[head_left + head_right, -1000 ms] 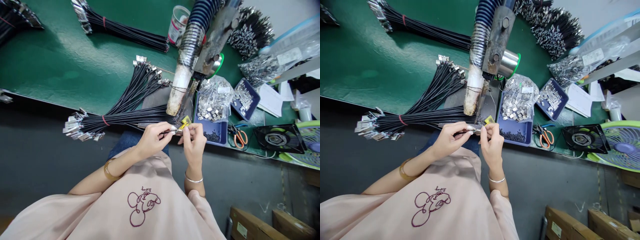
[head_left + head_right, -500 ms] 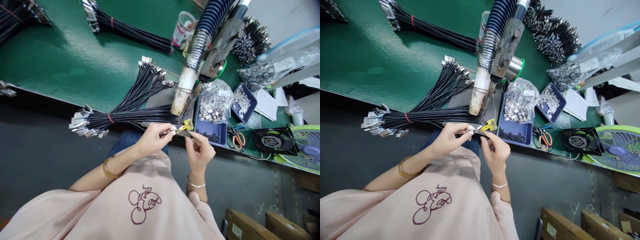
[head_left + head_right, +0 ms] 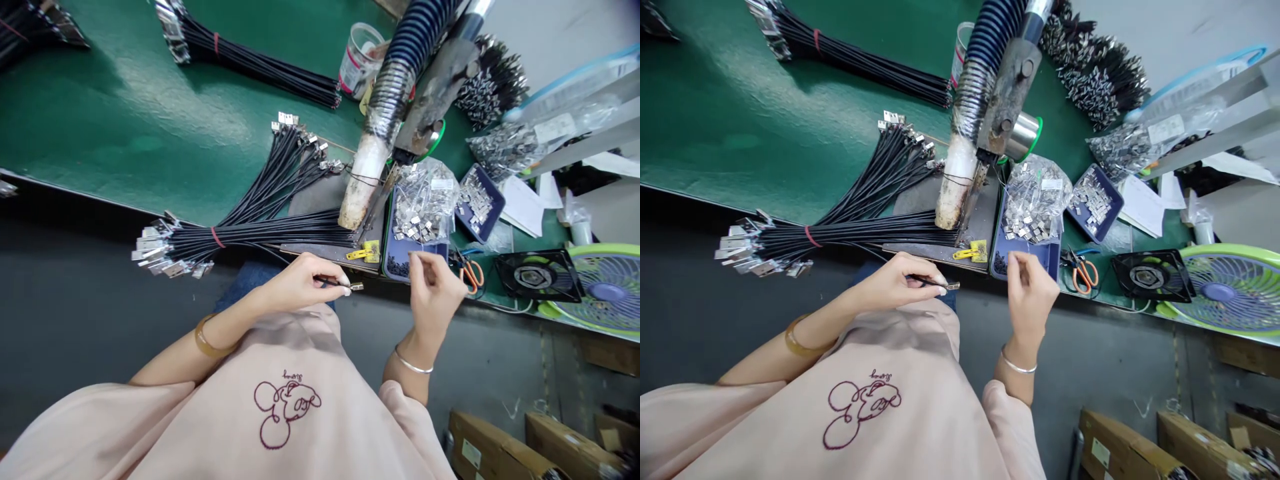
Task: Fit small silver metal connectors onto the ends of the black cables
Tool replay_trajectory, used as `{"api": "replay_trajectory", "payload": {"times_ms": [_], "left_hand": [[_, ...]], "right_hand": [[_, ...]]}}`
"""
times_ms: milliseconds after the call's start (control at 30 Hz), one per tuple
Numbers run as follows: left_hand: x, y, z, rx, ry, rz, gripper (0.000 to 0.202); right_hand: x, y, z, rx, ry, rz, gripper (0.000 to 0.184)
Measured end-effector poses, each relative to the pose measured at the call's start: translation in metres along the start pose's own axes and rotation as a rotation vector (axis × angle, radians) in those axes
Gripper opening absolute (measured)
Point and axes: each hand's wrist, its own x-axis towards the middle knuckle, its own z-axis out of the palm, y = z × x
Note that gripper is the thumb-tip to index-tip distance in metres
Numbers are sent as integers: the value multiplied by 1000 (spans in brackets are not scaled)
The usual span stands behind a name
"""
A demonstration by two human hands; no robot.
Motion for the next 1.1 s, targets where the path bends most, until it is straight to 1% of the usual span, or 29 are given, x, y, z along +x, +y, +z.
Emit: {"api": "replay_trajectory", "payload": {"times_ms": [67,100,200,233,300,367,433,500,533,567,633,700,733,900,1100], "left_hand": [[2,1,-2,-30,-36,-9,12],[4,1,-2,-42,-54,-18,12],[9,1,-2,-96,-81,-71,14],[10,0,0,-113,-74,-92,15],[12,-3,3,-126,-23,-131,18],[12,-7,7,-105,66,-153,17],[12,-10,11,-73,165,-152,14],[12,-13,14,-48,240,-140,11],[12,-13,15,-38,271,-135,10],[12,-13,16,-25,298,-131,9],[12,-11,19,16,347,-123,9],[12,-7,21,80,383,-111,12],[12,-5,22,113,395,-104,13],[12,1,25,177,426,-93,13],[11,1,26,168,424,-92,11]], "right_hand": [[19,17,8,-127,-133,-62,22],[28,24,15,-144,-177,-69,22],[47,39,37,-144,-254,-47,17],[51,41,42,-145,-275,-39,15],[52,41,47,-150,-298,-29,12],[47,35,44,-122,-258,-1,8],[36,26,36,-13,-136,82,11],[20,13,27,194,10,198,16],[12,6,24,313,49,230,17],[4,-1,21,417,57,243,16],[-10,-14,20,552,-36,249,14],[-21,-24,24,592,-145,256,12],[-24,-28,28,583,-171,256,12],[-28,-36,47,484,-170,188,23],[-28,-36,48,454,-186,161,27]]}}
